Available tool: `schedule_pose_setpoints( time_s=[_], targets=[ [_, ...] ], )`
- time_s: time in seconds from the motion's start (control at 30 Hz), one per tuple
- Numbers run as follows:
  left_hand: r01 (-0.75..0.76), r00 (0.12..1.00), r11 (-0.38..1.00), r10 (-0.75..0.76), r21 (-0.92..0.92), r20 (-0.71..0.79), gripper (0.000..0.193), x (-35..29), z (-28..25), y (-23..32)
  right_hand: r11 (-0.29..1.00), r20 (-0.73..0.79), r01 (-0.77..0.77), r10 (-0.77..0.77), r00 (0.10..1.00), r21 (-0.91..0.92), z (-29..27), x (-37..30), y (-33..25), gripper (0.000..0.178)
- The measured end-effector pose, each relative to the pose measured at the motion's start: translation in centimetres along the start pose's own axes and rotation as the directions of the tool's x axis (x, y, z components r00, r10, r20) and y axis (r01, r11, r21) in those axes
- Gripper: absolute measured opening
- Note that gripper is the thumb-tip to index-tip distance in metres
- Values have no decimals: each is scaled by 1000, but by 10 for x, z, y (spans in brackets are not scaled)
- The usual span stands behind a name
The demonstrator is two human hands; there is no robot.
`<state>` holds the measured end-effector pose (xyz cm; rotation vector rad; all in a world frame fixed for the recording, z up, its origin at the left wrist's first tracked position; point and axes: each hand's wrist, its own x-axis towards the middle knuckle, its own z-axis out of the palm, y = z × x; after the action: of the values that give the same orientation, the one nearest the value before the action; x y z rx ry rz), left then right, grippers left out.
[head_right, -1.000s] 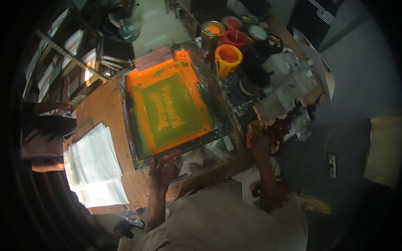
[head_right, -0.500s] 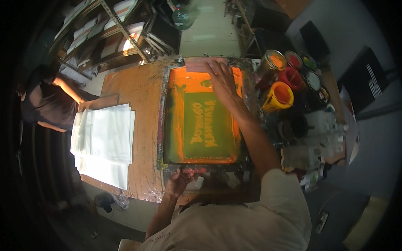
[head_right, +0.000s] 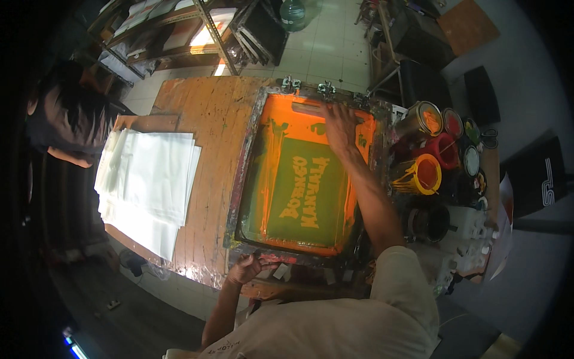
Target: The person performs screen printing by spreading ink across a screen with a squeegee, lifting the screen to reveal the print, and placing printed sheets onto a stack.
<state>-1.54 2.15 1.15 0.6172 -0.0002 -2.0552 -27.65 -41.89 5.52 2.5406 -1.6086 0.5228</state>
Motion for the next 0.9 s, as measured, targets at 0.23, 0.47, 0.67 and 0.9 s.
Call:
schedule_pose_setpoints(
  time_s=[0.23,0.47,0.67,0.9],
  targets=[
    [-2,999,999,0,32,33,22,-1,-1,2,998,-89,15,-20,996,-54,3,4,-10,40],
    [19,999,998,-21,53,38,22,1,0,4,999,-75,30,-31,997,-21,5,34,-24,46],
    [15,997,998,-18,53,69,17,1,2,5,999,80,-19,17,997,30,-20,4,-5,46],
    [8,997,998,-12,55,70,18,1,8,8,997,-58,34,-30,998,66,-33,-17,-8,47]
  ],
)
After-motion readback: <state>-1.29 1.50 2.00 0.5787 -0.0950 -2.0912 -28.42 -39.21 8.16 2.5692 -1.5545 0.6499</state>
